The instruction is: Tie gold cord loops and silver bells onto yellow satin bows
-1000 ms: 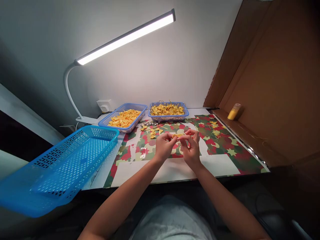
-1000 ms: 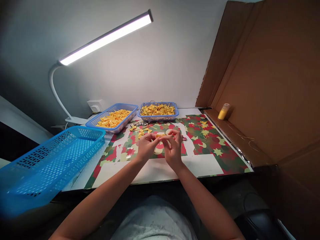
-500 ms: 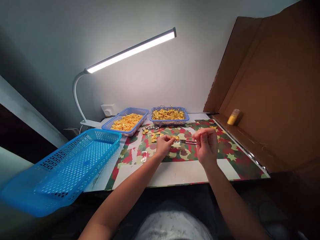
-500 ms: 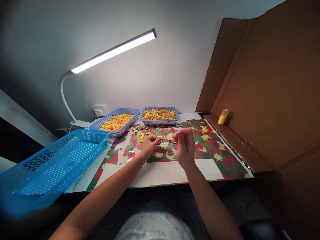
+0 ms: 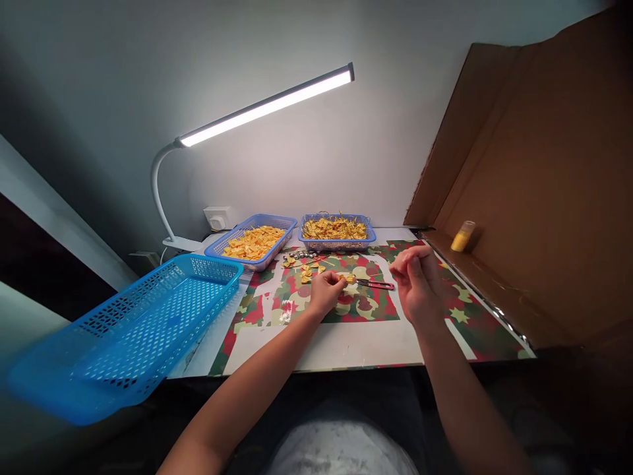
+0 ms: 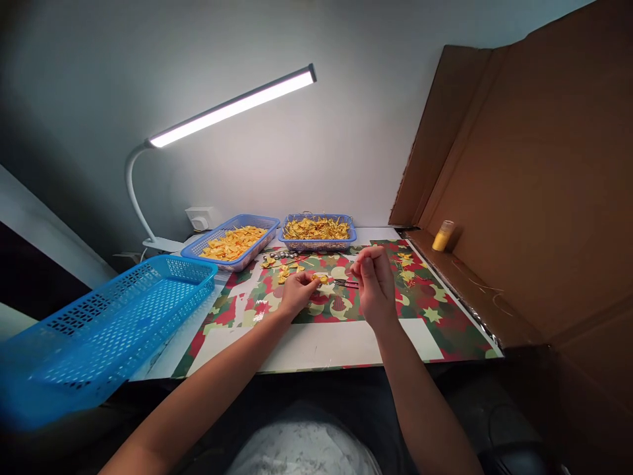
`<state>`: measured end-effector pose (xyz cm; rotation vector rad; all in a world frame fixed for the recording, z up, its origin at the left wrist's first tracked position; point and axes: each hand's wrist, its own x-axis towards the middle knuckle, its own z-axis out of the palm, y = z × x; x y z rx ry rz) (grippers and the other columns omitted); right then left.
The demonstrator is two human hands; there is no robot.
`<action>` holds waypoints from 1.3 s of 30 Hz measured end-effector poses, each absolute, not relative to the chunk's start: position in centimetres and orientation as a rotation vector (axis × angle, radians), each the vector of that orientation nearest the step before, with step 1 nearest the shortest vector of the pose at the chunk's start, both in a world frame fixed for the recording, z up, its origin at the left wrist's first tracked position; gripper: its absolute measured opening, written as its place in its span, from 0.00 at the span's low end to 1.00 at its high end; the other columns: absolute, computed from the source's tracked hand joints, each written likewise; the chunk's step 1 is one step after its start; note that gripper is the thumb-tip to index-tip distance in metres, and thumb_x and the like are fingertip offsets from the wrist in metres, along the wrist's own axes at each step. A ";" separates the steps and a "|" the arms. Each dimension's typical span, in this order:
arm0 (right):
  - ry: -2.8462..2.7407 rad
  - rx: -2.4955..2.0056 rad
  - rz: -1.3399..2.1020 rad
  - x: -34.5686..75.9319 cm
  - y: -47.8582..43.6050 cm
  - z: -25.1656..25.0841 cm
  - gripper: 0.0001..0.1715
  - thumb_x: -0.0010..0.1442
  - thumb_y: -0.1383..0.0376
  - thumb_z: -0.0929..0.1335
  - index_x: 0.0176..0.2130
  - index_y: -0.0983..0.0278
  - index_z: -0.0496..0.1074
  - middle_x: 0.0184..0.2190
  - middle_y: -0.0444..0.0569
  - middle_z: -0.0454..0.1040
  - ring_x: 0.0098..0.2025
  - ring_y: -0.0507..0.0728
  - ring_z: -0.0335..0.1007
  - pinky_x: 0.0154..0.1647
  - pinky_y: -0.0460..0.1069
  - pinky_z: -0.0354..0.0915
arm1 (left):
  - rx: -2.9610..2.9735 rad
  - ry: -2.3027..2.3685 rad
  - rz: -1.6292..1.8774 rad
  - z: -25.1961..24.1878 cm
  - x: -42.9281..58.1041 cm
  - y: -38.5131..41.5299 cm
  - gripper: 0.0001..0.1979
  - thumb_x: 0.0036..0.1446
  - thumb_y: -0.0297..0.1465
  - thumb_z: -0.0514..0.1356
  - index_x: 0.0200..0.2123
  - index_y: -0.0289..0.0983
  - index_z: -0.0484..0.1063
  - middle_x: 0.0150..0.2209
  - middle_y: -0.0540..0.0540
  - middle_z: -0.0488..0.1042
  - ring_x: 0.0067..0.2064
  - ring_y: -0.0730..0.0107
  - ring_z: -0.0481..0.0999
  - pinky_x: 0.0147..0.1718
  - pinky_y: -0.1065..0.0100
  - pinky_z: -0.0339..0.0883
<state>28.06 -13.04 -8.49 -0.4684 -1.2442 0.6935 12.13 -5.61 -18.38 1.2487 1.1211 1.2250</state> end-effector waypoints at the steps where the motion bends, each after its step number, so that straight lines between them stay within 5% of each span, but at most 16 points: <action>1: -1.242 -0.479 0.744 28.2 -12.9 -8.5 0.09 0.64 0.59 0.65 0.32 0.59 0.66 0.25 0.40 0.57 0.26 0.49 0.54 0.27 0.45 0.57 | 1.240 1.113 1.251 -18.2 12.0 -5.7 0.08 0.59 0.32 0.61 0.33 0.32 0.70 0.28 0.52 0.70 0.26 0.78 0.70 0.24 0.73 0.67; 5: -1.219 -0.545 0.979 28.4 -12.7 -8.8 0.05 0.57 0.64 0.67 0.29 0.60 0.69 0.23 0.41 0.58 0.25 0.49 0.54 0.28 0.45 0.58 | 1.188 1.037 1.314 -17.7 11.9 -5.7 0.14 0.48 0.34 0.67 0.25 0.35 0.64 0.20 0.56 0.66 0.22 0.79 0.67 0.20 0.77 0.62; 11: -1.217 -0.575 1.086 28.7 -13.0 -10.9 0.06 0.55 0.61 0.69 0.29 0.60 0.71 0.22 0.42 0.65 0.26 0.51 0.61 0.27 0.47 0.61 | 1.111 0.950 1.222 -17.3 12.0 -5.7 0.15 0.41 0.36 0.67 0.26 0.36 0.64 0.18 0.55 0.68 0.17 0.79 0.66 0.17 0.76 0.59; 17: -1.275 -0.655 1.151 30.4 -13.3 -12.3 0.21 0.58 0.50 0.68 0.47 0.58 0.72 0.16 0.39 0.64 0.14 0.49 0.52 0.16 0.46 0.54 | 1.118 0.942 1.245 -17.1 11.7 -5.8 0.14 0.40 0.33 0.68 0.30 0.36 0.68 0.20 0.54 0.71 0.18 0.78 0.69 0.17 0.77 0.59; 21: -1.322 -0.710 0.943 31.4 -13.3 -12.5 0.21 0.62 0.51 0.65 0.47 0.60 0.75 0.16 0.38 0.54 0.19 0.49 0.49 0.21 0.46 0.54 | 1.147 0.948 1.210 -16.9 11.5 -5.9 0.14 0.39 0.33 0.70 0.27 0.34 0.70 0.21 0.51 0.73 0.19 0.77 0.71 0.17 0.77 0.62; 28: -1.667 -1.157 0.884 30.0 -13.3 -14.2 0.23 0.65 0.59 0.60 0.55 0.59 0.72 0.32 0.48 0.72 0.36 0.55 0.67 0.39 0.50 0.64 | 1.165 0.905 1.085 -16.7 11.5 -6.7 0.17 0.35 0.32 0.73 0.29 0.32 0.74 0.23 0.49 0.76 0.23 0.73 0.75 0.23 0.73 0.70; 32: -1.728 -1.112 0.858 28.5 -13.1 -15.6 0.26 0.66 0.59 0.57 0.60 0.63 0.65 0.29 0.45 0.72 0.32 0.54 0.67 0.39 0.50 0.65 | 1.164 0.894 1.050 -16.9 11.6 -6.9 0.18 0.32 0.30 0.74 0.28 0.32 0.74 0.22 0.50 0.76 0.24 0.73 0.76 0.25 0.73 0.71; 35: -1.609 -1.066 0.873 27.9 -12.9 -16.3 0.22 0.66 0.59 0.61 0.56 0.63 0.65 0.31 0.46 0.75 0.32 0.53 0.69 0.37 0.50 0.67 | 1.174 0.895 1.043 -17.0 11.7 -6.9 0.18 0.32 0.30 0.74 0.28 0.32 0.73 0.22 0.49 0.76 0.24 0.72 0.77 0.26 0.72 0.72; 39: -1.262 -1.032 0.816 28.8 -12.1 -16.5 0.11 0.61 0.57 0.66 0.38 0.63 0.69 0.28 0.46 0.74 0.25 0.51 0.67 0.29 0.47 0.66 | 1.220 0.912 1.066 -17.3 11.8 -6.8 0.16 0.33 0.30 0.73 0.25 0.32 0.72 0.21 0.50 0.75 0.23 0.72 0.76 0.24 0.72 0.71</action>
